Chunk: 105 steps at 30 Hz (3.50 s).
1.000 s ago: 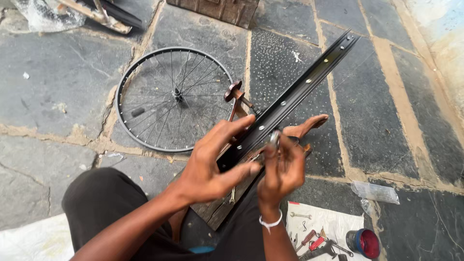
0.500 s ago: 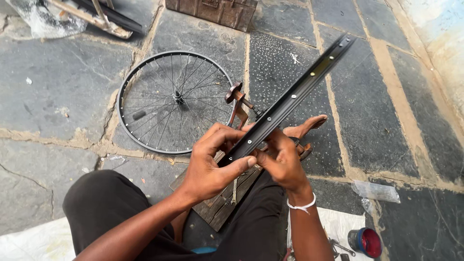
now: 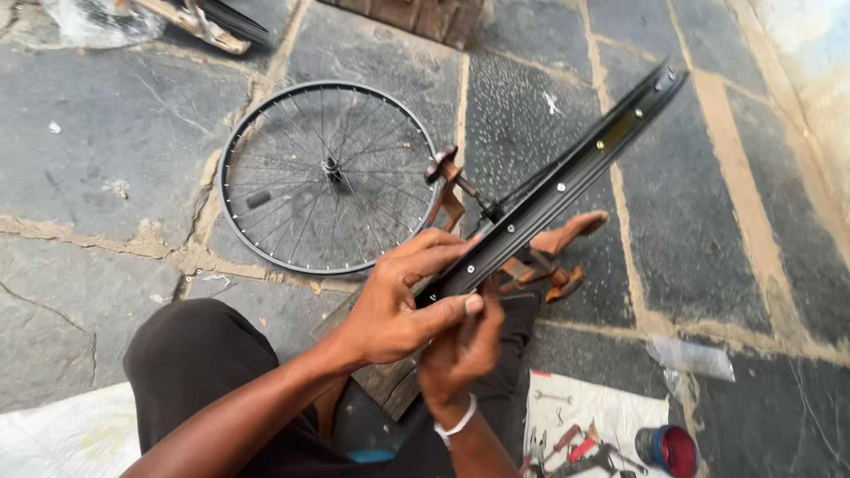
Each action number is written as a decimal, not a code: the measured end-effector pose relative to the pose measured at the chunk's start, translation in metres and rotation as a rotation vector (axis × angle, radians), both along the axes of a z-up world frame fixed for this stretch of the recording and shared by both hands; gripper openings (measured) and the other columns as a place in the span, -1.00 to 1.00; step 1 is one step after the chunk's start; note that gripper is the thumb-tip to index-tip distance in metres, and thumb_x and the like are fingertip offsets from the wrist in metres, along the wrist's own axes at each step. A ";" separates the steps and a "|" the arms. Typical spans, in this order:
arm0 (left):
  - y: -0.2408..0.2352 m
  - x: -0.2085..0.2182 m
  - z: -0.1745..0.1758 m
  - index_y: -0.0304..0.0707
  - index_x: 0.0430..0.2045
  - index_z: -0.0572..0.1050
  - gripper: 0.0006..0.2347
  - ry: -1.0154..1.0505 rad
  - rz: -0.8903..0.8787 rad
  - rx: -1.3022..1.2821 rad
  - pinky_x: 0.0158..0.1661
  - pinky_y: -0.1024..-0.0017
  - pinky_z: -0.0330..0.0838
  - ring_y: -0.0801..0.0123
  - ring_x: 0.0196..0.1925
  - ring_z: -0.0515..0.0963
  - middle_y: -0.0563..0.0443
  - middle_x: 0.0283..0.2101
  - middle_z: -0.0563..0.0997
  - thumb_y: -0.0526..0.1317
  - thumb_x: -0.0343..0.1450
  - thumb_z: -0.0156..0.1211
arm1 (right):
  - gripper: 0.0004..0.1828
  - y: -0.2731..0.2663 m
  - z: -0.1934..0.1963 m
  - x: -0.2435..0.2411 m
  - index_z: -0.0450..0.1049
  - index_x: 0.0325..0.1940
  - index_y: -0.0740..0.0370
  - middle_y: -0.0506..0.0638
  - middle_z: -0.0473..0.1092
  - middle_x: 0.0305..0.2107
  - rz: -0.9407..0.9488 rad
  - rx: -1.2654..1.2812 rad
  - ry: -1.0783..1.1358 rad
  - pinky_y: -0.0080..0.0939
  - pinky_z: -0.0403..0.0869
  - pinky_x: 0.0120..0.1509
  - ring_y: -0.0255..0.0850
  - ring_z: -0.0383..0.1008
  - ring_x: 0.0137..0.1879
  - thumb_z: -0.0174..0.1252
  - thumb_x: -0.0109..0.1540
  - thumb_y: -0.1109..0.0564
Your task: The person sits on the ground and uses a wrench to tighten the spokes of a bicycle wheel mounted on a wooden stand. They rotate the wheel to access different spokes and adjust them systematically.
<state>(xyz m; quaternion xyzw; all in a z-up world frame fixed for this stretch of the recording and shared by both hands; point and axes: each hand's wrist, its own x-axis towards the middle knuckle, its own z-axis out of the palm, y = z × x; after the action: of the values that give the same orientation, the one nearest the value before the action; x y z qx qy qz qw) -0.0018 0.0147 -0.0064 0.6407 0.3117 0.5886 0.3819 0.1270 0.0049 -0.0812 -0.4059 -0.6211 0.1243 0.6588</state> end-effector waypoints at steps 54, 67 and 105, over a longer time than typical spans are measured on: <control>-0.094 0.014 -0.114 -0.56 -0.10 0.53 -0.71 0.478 0.636 -0.243 -0.43 0.37 0.42 0.24 -0.47 0.57 -0.19 -0.43 0.53 -0.47 0.32 0.37 | -0.68 0.142 -0.043 0.190 0.36 -0.15 0.40 0.03 0.45 -0.34 -0.273 -0.384 -0.235 -0.27 0.57 -0.34 -0.24 0.63 -0.39 0.03 0.51 0.04; -0.093 0.005 -0.121 -0.48 -0.12 0.53 -0.71 0.454 0.540 -0.350 -0.24 0.32 0.48 0.11 -0.27 0.62 -0.21 -0.29 0.58 -0.38 0.29 0.31 | -0.69 0.114 -0.054 0.180 0.38 -0.08 0.36 0.01 0.38 -0.24 -0.408 -0.187 -0.097 -0.22 0.49 -0.03 -0.24 0.49 -0.12 -0.01 0.51 0.02; -0.010 0.219 -0.383 -0.47 0.35 0.16 -0.45 0.826 0.341 -0.538 0.36 -0.23 -0.12 -0.30 0.48 0.06 -0.46 0.41 0.18 0.02 0.56 -0.10 | -0.85 -0.028 -0.225 0.180 0.33 -0.20 0.33 0.03 0.42 -0.28 -0.227 -0.619 0.569 -0.36 0.45 -0.18 -0.32 0.47 -0.33 0.18 0.36 0.23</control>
<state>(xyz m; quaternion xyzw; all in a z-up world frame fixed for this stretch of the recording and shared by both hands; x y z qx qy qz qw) 0.2176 0.0050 -0.3898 0.6389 0.6764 0.2398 0.2772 0.3067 -0.0229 -0.3064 -0.5997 -0.2998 0.3380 0.6605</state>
